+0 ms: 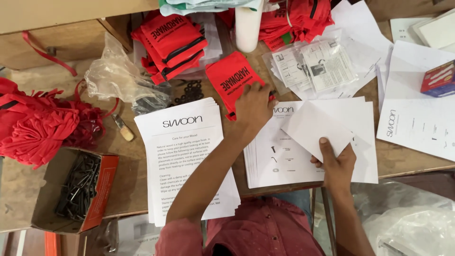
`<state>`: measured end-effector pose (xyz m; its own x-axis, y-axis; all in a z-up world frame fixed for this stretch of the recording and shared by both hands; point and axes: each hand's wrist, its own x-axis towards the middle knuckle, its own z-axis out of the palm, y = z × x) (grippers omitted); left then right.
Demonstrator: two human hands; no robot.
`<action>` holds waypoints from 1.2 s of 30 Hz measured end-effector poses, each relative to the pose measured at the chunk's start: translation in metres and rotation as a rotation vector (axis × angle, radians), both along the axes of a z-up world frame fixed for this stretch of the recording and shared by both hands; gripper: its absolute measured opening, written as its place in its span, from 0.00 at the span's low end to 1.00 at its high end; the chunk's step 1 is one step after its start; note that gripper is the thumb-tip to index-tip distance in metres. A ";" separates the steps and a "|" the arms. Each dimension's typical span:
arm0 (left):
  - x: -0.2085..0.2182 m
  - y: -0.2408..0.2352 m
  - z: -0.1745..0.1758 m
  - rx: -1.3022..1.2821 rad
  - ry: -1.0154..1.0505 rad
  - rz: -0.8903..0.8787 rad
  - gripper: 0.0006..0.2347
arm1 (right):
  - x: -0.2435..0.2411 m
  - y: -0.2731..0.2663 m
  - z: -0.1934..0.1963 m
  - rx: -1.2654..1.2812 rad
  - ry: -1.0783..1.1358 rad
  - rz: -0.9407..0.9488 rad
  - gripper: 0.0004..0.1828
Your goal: The person organizes and packs various assembly components, including papers, small red hardware bags, and instruction sheets, by folding the papers and placing them into the red bags and larger white envelopes.
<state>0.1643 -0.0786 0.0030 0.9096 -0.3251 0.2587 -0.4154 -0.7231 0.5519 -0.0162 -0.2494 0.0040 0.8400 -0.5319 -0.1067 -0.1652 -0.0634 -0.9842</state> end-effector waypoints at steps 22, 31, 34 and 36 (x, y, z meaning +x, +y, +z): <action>-0.129 0.009 0.023 -0.339 -0.290 -0.134 0.11 | 0.013 0.027 0.006 0.067 -0.037 0.209 0.15; -0.127 0.014 0.025 -0.596 0.107 -0.132 0.12 | 0.009 0.017 -0.004 0.103 -0.040 0.315 0.12; -0.121 0.016 0.040 -0.623 0.175 -0.116 0.14 | 0.009 0.015 -0.009 0.072 -0.015 0.337 0.10; -0.119 0.020 0.039 -0.616 0.229 -0.135 0.13 | 0.009 0.013 -0.011 0.019 -0.015 0.346 0.10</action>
<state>0.0456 -0.0589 0.0420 0.9251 -0.2949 0.2393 -0.3040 -0.1973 0.9320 -0.0074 -0.2360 -0.0075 0.9717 -0.2137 -0.1003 -0.1229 -0.0952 -0.9878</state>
